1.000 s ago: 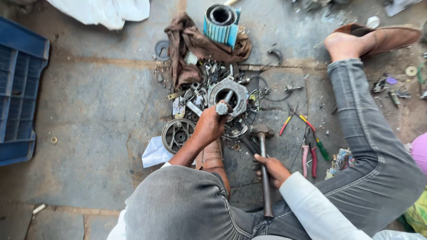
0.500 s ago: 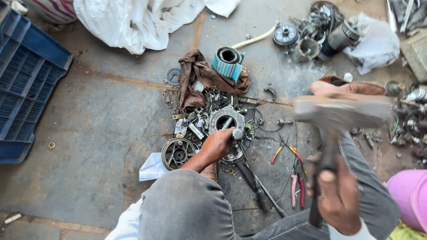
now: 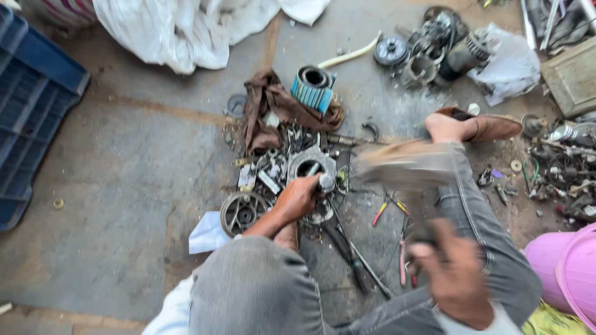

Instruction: The person sits on the floor and uses a hammer and metal rod to strike a cylindrical metal part held in a hexagonal fixture. The person repeatedly adjusts the part and strikes it to separate or shape components.

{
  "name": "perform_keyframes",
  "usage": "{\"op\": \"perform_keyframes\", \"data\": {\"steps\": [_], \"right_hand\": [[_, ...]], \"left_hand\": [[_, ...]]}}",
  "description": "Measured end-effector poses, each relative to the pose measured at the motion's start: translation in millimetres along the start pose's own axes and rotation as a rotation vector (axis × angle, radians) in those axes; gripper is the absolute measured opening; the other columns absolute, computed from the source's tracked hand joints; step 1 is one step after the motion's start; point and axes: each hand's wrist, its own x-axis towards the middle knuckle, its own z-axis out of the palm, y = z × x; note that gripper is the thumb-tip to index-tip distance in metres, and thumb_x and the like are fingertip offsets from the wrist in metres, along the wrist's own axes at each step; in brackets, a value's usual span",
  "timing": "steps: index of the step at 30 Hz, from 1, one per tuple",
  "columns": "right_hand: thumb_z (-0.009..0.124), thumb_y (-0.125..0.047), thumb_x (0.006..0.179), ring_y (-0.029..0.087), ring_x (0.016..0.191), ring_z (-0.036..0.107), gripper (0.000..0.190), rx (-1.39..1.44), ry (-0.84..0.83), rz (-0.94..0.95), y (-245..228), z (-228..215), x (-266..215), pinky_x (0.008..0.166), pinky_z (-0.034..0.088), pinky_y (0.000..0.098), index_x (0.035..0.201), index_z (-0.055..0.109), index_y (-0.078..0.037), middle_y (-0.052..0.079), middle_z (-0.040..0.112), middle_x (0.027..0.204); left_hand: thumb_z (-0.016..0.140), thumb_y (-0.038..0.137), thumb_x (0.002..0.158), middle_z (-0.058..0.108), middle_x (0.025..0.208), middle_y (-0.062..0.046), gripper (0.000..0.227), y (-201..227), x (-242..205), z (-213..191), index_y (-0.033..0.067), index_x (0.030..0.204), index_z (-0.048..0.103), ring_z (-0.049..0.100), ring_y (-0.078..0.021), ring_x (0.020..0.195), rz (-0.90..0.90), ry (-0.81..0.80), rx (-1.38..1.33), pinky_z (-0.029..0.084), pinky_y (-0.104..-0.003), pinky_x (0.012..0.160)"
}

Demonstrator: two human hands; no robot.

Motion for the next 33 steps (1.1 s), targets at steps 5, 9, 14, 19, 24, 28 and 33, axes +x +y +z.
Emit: {"op": "perform_keyframes", "data": {"steps": [5, 9, 14, 19, 24, 28, 33], "right_hand": [[0.062, -0.026, 0.098, 0.02, 0.067, 0.056, 0.031, 0.338, 0.151, -0.195, -44, 11, 23, 0.055, 0.044, 0.0338, 0.12, 0.055, -0.006, 0.005, 0.061, 0.08], [0.059, -0.03, 0.098, 0.042, 0.062, 0.063, 0.034, -0.393, -0.147, -0.089, -2, 59, 40, 0.055, 0.045, 0.0468, 0.119, 0.055, -0.003, 0.024, 0.062, 0.07], [0.06, -0.033, 0.097, 0.035, 0.052, 0.059, 0.039, -0.189, -0.092, 0.048, 51, 58, 14, 0.05, 0.044, 0.0449, 0.111, 0.063, 0.003, 0.02, 0.056, 0.058], [0.054, -0.028, 0.108, 0.018, 0.076, 0.058, 0.042, 0.028, 0.154, -0.374, 18, 1, -9, 0.065, 0.05, 0.0313, 0.131, 0.057, 0.007, 0.013, 0.064, 0.093], [0.071, -0.022, 0.095, 0.021, 0.076, 0.062, 0.029, 0.641, -0.157, -0.443, -2, 3, 32, 0.063, 0.052, 0.0339, 0.118, 0.067, -0.004, 0.009, 0.068, 0.094], [0.064, -0.016, 0.098, 0.031, 0.071, 0.066, 0.017, -0.618, -0.165, -0.171, 55, 40, 43, 0.065, 0.051, 0.0436, 0.113, 0.068, -0.012, 0.02, 0.068, 0.093], [0.057, -0.011, 0.091, 0.036, 0.086, 0.064, 0.044, -0.762, -0.033, -0.716, 110, 7, 4, 0.074, 0.051, 0.0435, 0.133, 0.061, 0.001, 0.026, 0.067, 0.118]], "left_hand": [[0.068, 0.006, 0.086, 0.073, 0.092, -0.02, 0.026, -2, 12, -7, 0.0066, 0.112, 0.065, 0.07, -0.0424, 0.086, -0.035, -0.017, 0.009, 0.056, -0.05, 0.075], [0.067, 0.004, 0.085, 0.075, 0.093, -0.017, 0.021, -6, -3, 4, 0.0078, 0.106, 0.067, 0.073, -0.0383, 0.086, -0.045, -0.076, 0.046, 0.057, -0.047, 0.076], [0.065, -0.001, 0.078, 0.072, 0.093, -0.022, 0.043, -20, 3, 6, 0.0094, 0.12, 0.068, 0.07, -0.042, 0.087, -0.091, -0.066, 0.083, 0.056, -0.049, 0.078], [0.07, 0.004, 0.083, 0.073, 0.098, -0.022, 0.028, -28, 7, 2, 0.0082, 0.111, 0.068, 0.071, -0.0435, 0.092, 0.031, -0.002, -0.003, 0.057, -0.048, 0.077], [0.071, 0.007, 0.088, 0.073, 0.095, -0.021, 0.026, -22, 6, 6, 0.0081, 0.114, 0.065, 0.07, -0.0433, 0.091, 0.007, -0.051, 0.063, 0.055, -0.049, 0.077], [0.068, 0.008, 0.085, 0.073, 0.09, -0.02, 0.027, -11, 5, 0, 0.0118, 0.112, 0.068, 0.072, -0.0398, 0.083, -0.003, -0.125, 0.072, 0.056, -0.047, 0.075], [0.069, 0.004, 0.081, 0.071, 0.089, -0.024, 0.031, -9, -5, 2, 0.0101, 0.112, 0.068, 0.069, -0.0448, 0.086, -0.004, -0.091, 0.019, 0.055, -0.05, 0.073]]}}
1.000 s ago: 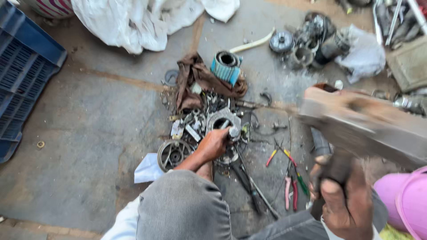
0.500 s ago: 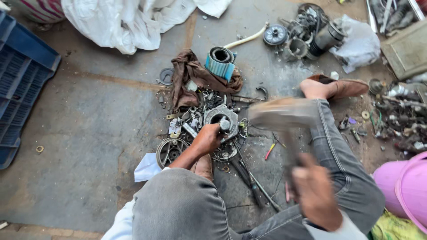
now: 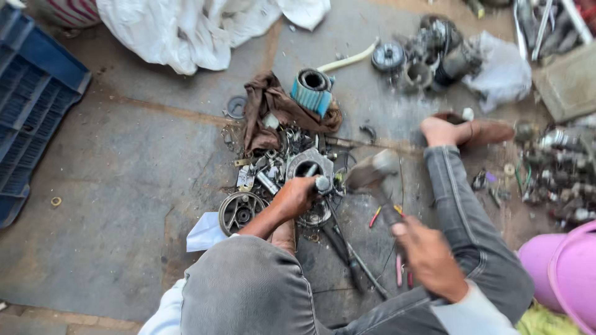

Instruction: The person sits on the floor and uses a hammer and metal rod to strike a cylindrical metal part held in a hexagonal fixture. The person repeatedly adjusts the part and strikes it to separate or shape components.

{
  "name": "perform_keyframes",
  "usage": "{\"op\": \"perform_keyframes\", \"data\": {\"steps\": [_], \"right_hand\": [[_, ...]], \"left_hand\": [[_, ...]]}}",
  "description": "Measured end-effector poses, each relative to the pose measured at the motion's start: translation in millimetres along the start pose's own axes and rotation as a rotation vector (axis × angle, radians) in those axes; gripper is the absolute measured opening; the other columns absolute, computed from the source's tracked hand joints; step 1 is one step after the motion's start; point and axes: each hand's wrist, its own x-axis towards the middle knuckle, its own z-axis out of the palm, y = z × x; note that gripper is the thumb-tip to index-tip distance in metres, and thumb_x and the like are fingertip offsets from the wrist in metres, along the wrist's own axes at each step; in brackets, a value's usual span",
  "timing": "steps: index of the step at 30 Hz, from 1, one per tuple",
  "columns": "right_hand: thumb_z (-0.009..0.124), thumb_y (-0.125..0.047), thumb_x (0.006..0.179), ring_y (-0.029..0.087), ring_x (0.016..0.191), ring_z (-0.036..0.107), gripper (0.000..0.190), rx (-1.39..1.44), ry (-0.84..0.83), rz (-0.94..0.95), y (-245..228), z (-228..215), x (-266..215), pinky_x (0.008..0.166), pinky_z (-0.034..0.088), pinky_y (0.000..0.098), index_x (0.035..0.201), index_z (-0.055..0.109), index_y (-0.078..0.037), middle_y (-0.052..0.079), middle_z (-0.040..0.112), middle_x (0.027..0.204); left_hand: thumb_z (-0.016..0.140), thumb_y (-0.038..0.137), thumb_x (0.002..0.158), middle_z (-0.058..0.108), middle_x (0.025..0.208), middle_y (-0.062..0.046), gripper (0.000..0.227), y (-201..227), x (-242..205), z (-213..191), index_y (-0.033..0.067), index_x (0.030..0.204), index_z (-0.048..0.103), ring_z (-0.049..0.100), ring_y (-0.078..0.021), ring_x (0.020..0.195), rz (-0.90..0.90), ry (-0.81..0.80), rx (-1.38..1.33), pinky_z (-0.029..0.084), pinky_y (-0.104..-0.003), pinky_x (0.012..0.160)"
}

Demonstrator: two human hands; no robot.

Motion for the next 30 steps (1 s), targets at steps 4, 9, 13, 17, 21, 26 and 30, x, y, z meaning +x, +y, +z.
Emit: {"op": "perform_keyframes", "data": {"steps": [4, 9, 13, 17, 21, 26, 30], "right_hand": [[0.066, -0.034, 0.1, 0.03, 0.077, 0.057, 0.045, 1.412, 0.311, 0.972, 7, -74, -17, 0.062, 0.049, 0.0423, 0.126, 0.06, 0.002, 0.022, 0.067, 0.111], [0.072, -0.028, 0.088, 0.035, 0.081, 0.056, 0.031, 0.871, 0.357, 0.387, 21, -54, 28, 0.066, 0.046, 0.0478, 0.11, 0.062, -0.009, 0.017, 0.059, 0.089], [0.06, -0.014, 0.093, 0.035, 0.062, 0.059, 0.02, 0.019, -0.052, 0.051, -1, 29, 38, 0.055, 0.044, 0.0484, 0.111, 0.062, -0.004, 0.013, 0.057, 0.068], [0.058, -0.033, 0.1, 0.023, 0.041, 0.055, 0.032, 0.767, -0.375, 1.061, -17, 42, 25, 0.039, 0.042, 0.0391, 0.088, 0.057, -0.004, 0.008, 0.052, 0.054], [0.057, -0.043, 0.1, 0.011, 0.042, 0.05, 0.042, 1.188, -0.284, 1.162, -30, 37, -12, 0.039, 0.038, 0.0305, 0.087, 0.057, -0.003, 0.001, 0.052, 0.059], [0.067, -0.031, 0.096, 0.009, 0.043, 0.041, 0.029, 1.47, -0.28, 1.489, -24, 81, -38, 0.039, 0.034, 0.0266, 0.089, 0.052, -0.007, -0.001, 0.046, 0.061], [0.073, -0.025, 0.093, 0.009, 0.044, 0.042, 0.031, 1.623, -0.255, 1.605, -24, 137, -50, 0.04, 0.038, 0.0279, 0.085, 0.047, -0.01, -0.002, 0.047, 0.063]], "left_hand": [[0.067, 0.002, 0.084, 0.071, 0.09, -0.023, 0.032, -4, 10, -5, 0.0101, 0.115, 0.066, 0.069, -0.0443, 0.087, -0.008, 0.011, 0.045, 0.054, -0.05, 0.074], [0.068, 0.006, 0.083, 0.074, 0.09, -0.02, 0.033, 1, 18, -9, 0.0111, 0.115, 0.066, 0.071, -0.0424, 0.086, -0.025, -0.028, -0.017, 0.055, -0.049, 0.073], [0.067, 0.002, 0.083, 0.074, 0.092, -0.019, 0.025, 2, 8, -7, 0.0088, 0.106, 0.065, 0.072, -0.0412, 0.09, -0.029, -0.057, 0.013, 0.056, -0.048, 0.075], [0.072, 0.004, 0.076, 0.074, 0.092, -0.019, 0.027, -11, 10, -8, 0.0098, 0.102, 0.07, 0.071, -0.0409, 0.088, 0.034, 0.044, -0.004, 0.057, -0.045, 0.075], [0.068, 0.001, 0.085, 0.076, 0.09, -0.015, 0.022, -31, -1, 4, 0.0079, 0.106, 0.072, 0.074, -0.0279, 0.083, -0.098, 0.102, -0.17, 0.059, -0.04, 0.074], [0.067, 0.004, 0.095, 0.077, 0.091, -0.005, 0.015, -36, -4, -17, 0.0098, 0.107, 0.074, 0.069, -0.0144, 0.08, -0.437, 0.21, -0.314, 0.056, -0.034, 0.074], [0.067, 0.001, 0.094, 0.075, 0.092, -0.003, 0.013, -32, -30, -30, 0.0059, 0.105, 0.069, 0.064, -0.0117, 0.082, -0.466, 0.515, -0.49, 0.053, -0.034, 0.071]]}}
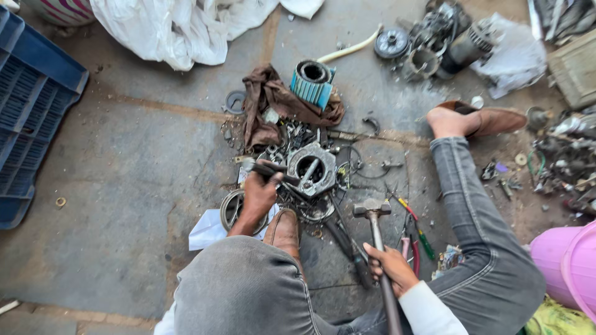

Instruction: The person sits on the floor and uses a hammer and metal rod to strike a cylindrical metal part held in a hexagonal fixture. The person repeatedly adjusts the part and strikes it to separate or shape components.

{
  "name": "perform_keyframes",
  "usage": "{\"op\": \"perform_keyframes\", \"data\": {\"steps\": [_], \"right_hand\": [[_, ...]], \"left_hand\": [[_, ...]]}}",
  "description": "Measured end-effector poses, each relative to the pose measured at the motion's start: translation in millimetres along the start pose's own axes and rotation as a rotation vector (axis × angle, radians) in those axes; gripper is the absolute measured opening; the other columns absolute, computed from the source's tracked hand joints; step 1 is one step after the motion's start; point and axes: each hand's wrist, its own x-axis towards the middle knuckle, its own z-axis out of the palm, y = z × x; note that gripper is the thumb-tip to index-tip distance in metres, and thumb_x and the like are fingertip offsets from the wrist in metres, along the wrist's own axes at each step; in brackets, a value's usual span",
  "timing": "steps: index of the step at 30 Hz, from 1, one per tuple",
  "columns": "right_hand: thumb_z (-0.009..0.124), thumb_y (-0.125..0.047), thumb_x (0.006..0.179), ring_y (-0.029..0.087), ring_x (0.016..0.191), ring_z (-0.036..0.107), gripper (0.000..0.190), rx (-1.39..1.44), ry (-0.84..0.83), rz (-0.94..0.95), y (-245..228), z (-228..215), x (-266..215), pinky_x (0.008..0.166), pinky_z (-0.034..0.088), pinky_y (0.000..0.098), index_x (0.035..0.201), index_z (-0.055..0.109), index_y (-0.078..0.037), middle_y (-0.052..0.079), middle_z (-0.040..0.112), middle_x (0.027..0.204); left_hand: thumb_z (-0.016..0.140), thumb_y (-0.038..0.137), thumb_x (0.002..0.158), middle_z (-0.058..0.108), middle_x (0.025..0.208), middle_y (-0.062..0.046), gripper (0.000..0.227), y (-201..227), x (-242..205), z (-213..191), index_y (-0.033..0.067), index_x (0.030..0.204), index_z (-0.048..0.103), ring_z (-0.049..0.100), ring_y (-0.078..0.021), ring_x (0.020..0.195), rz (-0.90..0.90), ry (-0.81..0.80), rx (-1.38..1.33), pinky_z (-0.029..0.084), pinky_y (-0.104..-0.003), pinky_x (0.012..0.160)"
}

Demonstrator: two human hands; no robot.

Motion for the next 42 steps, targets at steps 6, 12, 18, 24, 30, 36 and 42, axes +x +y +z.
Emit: {"op": "perform_keyframes", "data": {"steps": [6, 12, 18, 24, 30, 36, 42], "right_hand": [[0.074, -0.028, 0.091, 0.008, 0.046, 0.044, 0.029, 0.131, 0.065, 0.093, 29, 6, 55, 0.041, 0.037, 0.0263, 0.089, 0.051, -0.01, -0.003, 0.047, 0.065], [0.078, -0.033, 0.089, 0.021, 0.055, 0.056, 0.036, -0.3, 0.182, -0.002, 46, 17, 70, 0.05, 0.046, 0.0379, 0.095, 0.062, -0.002, 0.008, 0.06, 0.072], [0.075, -0.051, 0.083, 0.041, 0.101, 0.072, 0.058, -0.973, 0.41, -0.177, 46, 22, 60, 0.091, 0.053, 0.0495, 0.102, 0.067, 0.002, 0.025, 0.074, 0.099], [0.08, -0.053, 0.077, 0.047, 0.109, 0.062, 0.082, -1.111, 0.569, -0.344, 22, 38, 32, 0.088, 0.05, 0.0525, 0.128, 0.052, 0.005, 0.028, 0.061, 0.122], [0.063, -0.039, 0.095, 0.029, 0.106, 0.071, 0.053, -0.639, 0.221, -0.693, -30, 84, 6, 0.094, 0.054, 0.0412, 0.135, 0.055, -0.005, 0.017, 0.073, 0.112], [0.056, -0.026, 0.101, 0.034, 0.078, 0.073, 0.031, -0.678, 0.217, -0.739, -68, 122, -8, 0.069, 0.052, 0.0457, 0.118, 0.065, -0.001, 0.023, 0.071, 0.085], [0.056, -0.024, 0.103, 0.041, 0.068, 0.068, 0.025, -0.725, 0.345, -1.001, -70, 130, -20, 0.065, 0.047, 0.0508, 0.1, 0.067, -0.001, 0.02, 0.068, 0.071]], "left_hand": [[0.067, 0.01, 0.097, 0.073, 0.089, -0.005, 0.01, -12, -19, -26, 0.0054, 0.105, 0.065, 0.066, -0.0115, 0.08, -0.083, 0.12, 0.085, 0.055, -0.031, 0.075], [0.073, 0.034, 0.092, 0.074, 0.084, -0.003, 0.043, -8, -12, 12, 0.0182, 0.131, 0.064, 0.065, -0.02, 0.07, -0.244, -0.185, 0.589, 0.054, -0.038, 0.068], [0.09, 0.044, 0.073, 0.077, 0.085, -0.011, 0.071, -18, 4, 45, 0.0208, 0.134, 0.064, 0.071, -0.0268, 0.072, -0.04, -0.326, 0.93, 0.055, -0.042, 0.066], [0.089, 0.041, 0.072, 0.079, 0.098, -0.004, 0.058, -38, -4, 50, 0.0232, 0.124, 0.071, 0.075, -0.0206, 0.081, 0.099, -0.271, 0.797, 0.059, -0.038, 0.072], [0.093, 0.032, 0.07, 0.074, 0.113, -0.004, 0.055, -1, -33, 48, 0.0163, 0.119, 0.075, 0.075, -0.0212, 0.095, 0.276, -0.391, 0.5, 0.061, -0.033, 0.085], [0.091, 0.014, 0.068, 0.073, 0.115, -0.006, 0.057, 61, -42, 54, 0.0146, 0.121, 0.073, 0.075, -0.0253, 0.098, 0.436, -0.501, 0.469, 0.061, -0.034, 0.082], [0.081, 0.001, 0.075, 0.074, 0.118, -0.006, 0.047, 73, -50, 60, 0.0137, 0.119, 0.074, 0.077, -0.0246, 0.102, 0.535, -0.418, 0.391, 0.063, -0.032, 0.084]]}}
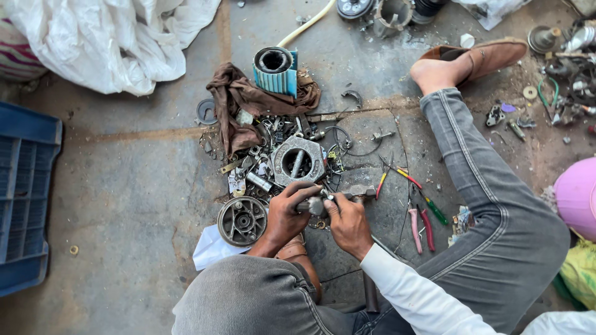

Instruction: The person sits on the floor and uses a hammer and metal rod to strike a cylindrical metal part held in a hexagonal fixture. The person repeatedly adjusts the part and strikes it to separate or shape components.

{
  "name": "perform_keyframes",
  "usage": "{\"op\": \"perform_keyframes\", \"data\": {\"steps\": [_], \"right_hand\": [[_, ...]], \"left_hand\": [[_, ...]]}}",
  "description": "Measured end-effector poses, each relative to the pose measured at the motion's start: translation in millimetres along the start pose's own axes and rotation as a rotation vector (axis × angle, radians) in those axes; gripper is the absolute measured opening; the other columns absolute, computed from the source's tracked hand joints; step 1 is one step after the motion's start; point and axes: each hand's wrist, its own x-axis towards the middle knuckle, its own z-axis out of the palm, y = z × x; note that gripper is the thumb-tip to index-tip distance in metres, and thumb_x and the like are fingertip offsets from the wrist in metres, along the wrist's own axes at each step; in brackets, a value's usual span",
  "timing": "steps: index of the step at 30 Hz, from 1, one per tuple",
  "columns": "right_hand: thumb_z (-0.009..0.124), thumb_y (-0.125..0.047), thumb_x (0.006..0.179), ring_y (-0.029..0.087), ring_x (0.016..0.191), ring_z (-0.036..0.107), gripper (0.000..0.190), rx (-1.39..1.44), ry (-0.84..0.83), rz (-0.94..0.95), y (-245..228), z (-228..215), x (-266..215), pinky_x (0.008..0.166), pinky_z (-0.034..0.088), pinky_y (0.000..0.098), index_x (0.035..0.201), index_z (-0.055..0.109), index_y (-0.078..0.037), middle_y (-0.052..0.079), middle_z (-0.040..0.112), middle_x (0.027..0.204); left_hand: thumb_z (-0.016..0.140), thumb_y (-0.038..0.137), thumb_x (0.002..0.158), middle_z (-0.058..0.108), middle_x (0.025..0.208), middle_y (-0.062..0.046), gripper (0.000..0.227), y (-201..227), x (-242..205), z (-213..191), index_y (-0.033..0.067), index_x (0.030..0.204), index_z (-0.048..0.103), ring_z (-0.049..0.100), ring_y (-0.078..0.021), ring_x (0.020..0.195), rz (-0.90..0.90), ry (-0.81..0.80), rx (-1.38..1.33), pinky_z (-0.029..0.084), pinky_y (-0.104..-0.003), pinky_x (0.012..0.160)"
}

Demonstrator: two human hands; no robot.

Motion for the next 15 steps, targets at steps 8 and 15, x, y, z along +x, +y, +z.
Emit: {"op": "perform_keyframes", "data": {"steps": [8, 15], "right_hand": [[0.058, -0.024, 0.101, 0.043, 0.07, 0.068, 0.023, -0.01, 0.048, 0.019, -13, 9, -4, 0.06, 0.049, 0.0512, 0.102, 0.065, -0.002, 0.022, 0.068, 0.076], [0.06, -0.023, 0.102, 0.039, 0.071, 0.07, 0.023, 0.024, 0.09, -0.131, -18, 7, 5, 0.059, 0.053, 0.0466, 0.108, 0.065, -0.001, 0.022, 0.07, 0.082]], "left_hand": [[0.084, 0.003, 0.073, 0.074, 0.109, -0.008, 0.039, -1, -6, -3, 0.0088, 0.11, 0.073, 0.077, -0.0234, 0.096, 0.079, 0.128, 0.049, 0.062, -0.033, 0.081], [0.083, 0.002, 0.074, 0.074, 0.106, -0.01, 0.029, -17, -11, -1, 0.0046, 0.1, 0.069, 0.076, -0.0224, 0.094, 0.048, 0.158, 0.045, 0.061, -0.033, 0.079]]}}
